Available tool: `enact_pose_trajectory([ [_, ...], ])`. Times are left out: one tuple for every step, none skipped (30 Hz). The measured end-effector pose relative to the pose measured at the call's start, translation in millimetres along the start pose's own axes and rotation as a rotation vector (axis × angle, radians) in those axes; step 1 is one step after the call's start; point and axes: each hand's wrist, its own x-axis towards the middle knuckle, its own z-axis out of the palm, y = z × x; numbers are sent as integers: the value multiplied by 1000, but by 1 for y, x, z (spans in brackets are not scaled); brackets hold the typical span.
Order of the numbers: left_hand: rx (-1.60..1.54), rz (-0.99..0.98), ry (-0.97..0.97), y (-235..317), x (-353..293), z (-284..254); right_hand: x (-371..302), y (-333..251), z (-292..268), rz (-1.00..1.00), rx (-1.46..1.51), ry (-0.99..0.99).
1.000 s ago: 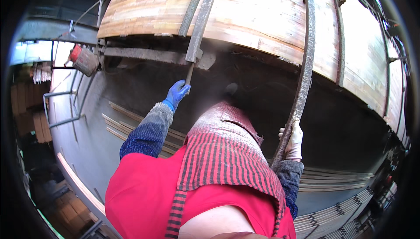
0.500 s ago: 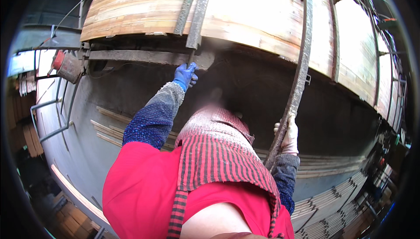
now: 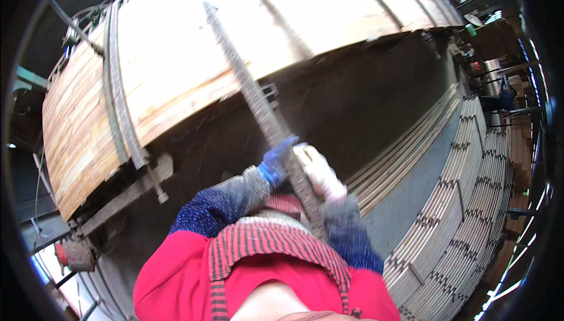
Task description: The person places thin wooden slats onto a curved metal jig, aligns them, and secures them with metal clamps. They use a hammer to tap the slats into place and a pneumatic tool to tighten the clamps. The person then removes the assembled panel from the jig and stacks it with others.
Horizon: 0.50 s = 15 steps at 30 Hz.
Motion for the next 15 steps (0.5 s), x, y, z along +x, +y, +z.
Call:
enact_pose_trajectory([
  [-459, -78, 135, 4, 3, 38, -30, -14, -27, -34, -11, 65],
  [-543, -222, -19, -13, 23, 19, -59, 14, -43, -227, -76, 294],
  [-402, -161, 249, -29, 37, 22, -92, 36, -84, -506, -513, 429],
  [-349, -134, 195, -33, 50, 40, -127, 72, -116, -404, -637, 426],
  [-311, -124, 169, -48, 52, 57, -168, 113, -141, -273, -757, 393],
  [-318, -135, 278, -58, 61, 71, -206, 161, -155, -87, -834, 321],
  [-287, -139, 305, -60, 64, 89, -231, 207, -153, 109, -896, 259],
  [-302, -113, 266, -70, 70, 96, -239, 246, -154, 142, -845, 381],
  [-318, -86, 224, -82, 79, 105, -237, 279, -163, 173, -792, 502],
  [-337, -126, 241, -92, 81, 131, -234, 297, -185, 264, -732, 422],
  [-278, -159, 303, -104, 87, 148, -223, 308, -209, 346, -662, 331],
  [-214, -171, 337, -112, 92, 177, -210, 327, -230, 409, -672, 136],
  [-154, -174, 352, -114, 103, 203, -202, 342, -240, 371, -567, 157],
  [-231, -175, 130, -126, 125, 187, -189, 365, -244, 341, -578, 128],
  [-178, -145, 133, -130, 140, 206, -182, 412, -244, 329, -598, 99],
])
